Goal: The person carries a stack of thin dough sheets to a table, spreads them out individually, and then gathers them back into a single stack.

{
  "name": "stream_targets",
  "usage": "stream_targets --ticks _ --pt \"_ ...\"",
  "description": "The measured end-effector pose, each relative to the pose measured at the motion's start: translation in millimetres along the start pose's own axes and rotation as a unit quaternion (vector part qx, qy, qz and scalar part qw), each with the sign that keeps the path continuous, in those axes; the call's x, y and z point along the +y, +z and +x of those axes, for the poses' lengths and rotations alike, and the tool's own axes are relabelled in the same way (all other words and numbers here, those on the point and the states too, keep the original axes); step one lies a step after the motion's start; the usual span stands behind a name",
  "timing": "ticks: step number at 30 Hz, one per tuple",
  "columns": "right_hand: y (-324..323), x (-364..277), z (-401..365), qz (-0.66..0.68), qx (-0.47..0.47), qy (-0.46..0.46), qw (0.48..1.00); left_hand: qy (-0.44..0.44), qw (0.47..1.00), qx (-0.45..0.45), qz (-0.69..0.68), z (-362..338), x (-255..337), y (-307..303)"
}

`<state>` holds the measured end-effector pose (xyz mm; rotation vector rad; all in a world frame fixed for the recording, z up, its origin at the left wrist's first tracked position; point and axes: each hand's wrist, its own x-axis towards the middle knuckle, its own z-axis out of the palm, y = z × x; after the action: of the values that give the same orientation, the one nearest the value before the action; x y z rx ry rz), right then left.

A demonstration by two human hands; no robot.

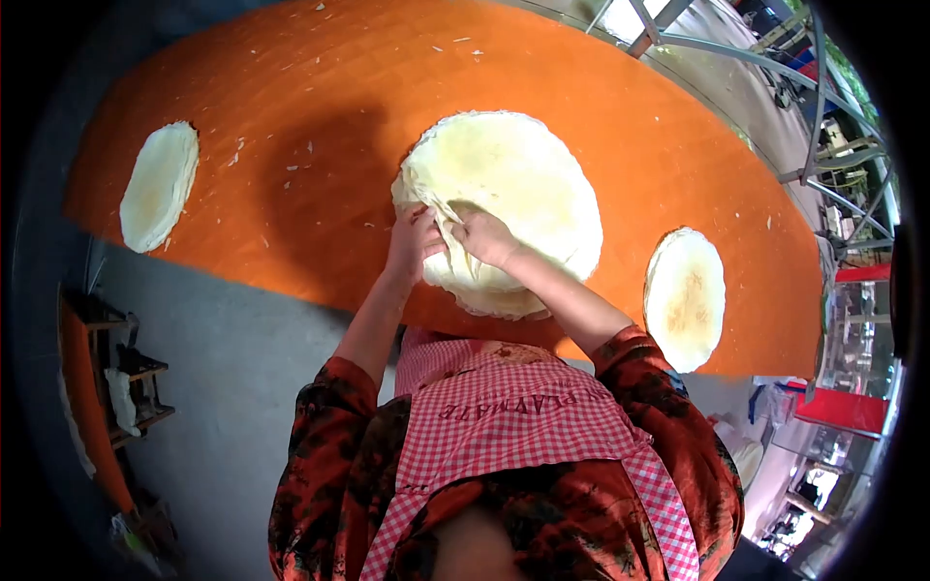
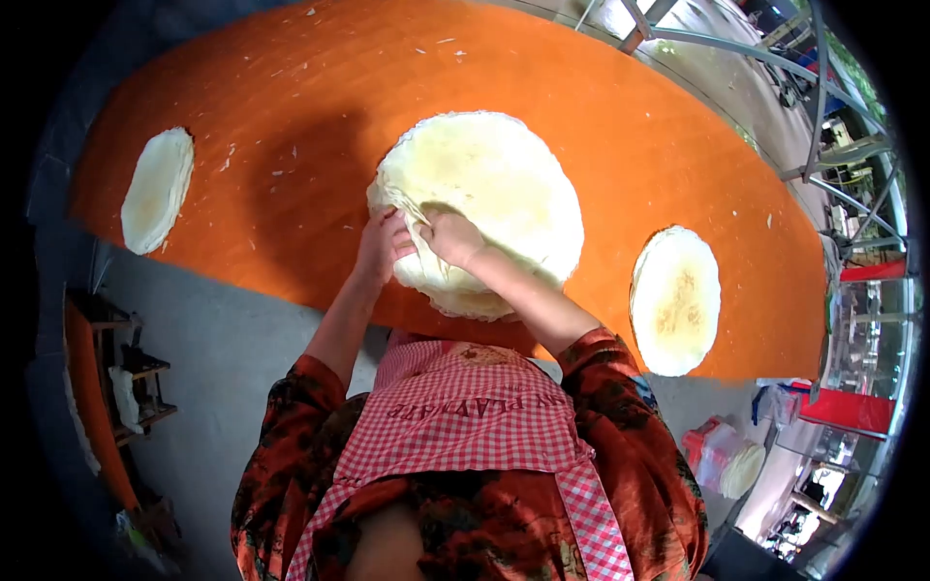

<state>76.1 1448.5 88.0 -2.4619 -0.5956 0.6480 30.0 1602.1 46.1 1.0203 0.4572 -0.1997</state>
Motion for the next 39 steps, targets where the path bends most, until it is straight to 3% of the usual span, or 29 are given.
stream_targets --ticks 5,8,12,15,22,25,27,30,34,37,39 --pt "-3.1 -10.9 0.2 0.063 0.027 0.032 0.997 -0.008 0.996 -0.072 -0.057 5.2 5.7 -13.4" --pt "5.2 -17.2 4.7 0.057 0.034 0.074 0.995 -0.010 0.998 -0.062 -0.009 10.6 8.5 -18.3" --pt "14.6 -14.0 12.0 0.012 0.110 0.109 0.988 0.035 0.990 -0.047 0.129 11.3 12.1 -23.2" --pt "21.8 -20.2 14.9 0.013 0.220 0.107 0.970 0.055 0.984 -0.044 0.165 12.5 8.3 -26.5" --pt "35.6 -39.5 20.3 -0.051 0.165 0.106 0.979 0.050 0.987 -0.081 0.128 22.0 -10.7 -34.4" --pt "20.5 -41.6 12.2 0.054 0.083 0.145 0.984 0.065 0.988 -0.099 0.097 22.4 -13.8 -37.1" --pt "28.0 -23.4 12.4 0.127 0.085 0.108 0.982 0.079 0.987 -0.106 0.088 24.5 -16.7 -39.2" --pt "31.8 -12.2 14.5 0.157 0.074 0.096 0.980 0.021 0.995 -0.093 0.023 23.2 -8.6 -34.4" --pt "16.3 -33.7 9.6 0.109 0.039 0.143 0.983 -0.023 0.995 -0.050 0.083 21.5 13.5 -21.0" --pt "10.9 -41.3 9.5 0.141 0.054 0.178 0.972 -0.038 0.994 -0.065 0.074 37.9 -2.9 -28.7" --pt "11.4 -42.7 7.4 0.141 0.077 0.166 0.973 -0.024 0.989 -0.048 0.141 28.3 6.9 -21.7"
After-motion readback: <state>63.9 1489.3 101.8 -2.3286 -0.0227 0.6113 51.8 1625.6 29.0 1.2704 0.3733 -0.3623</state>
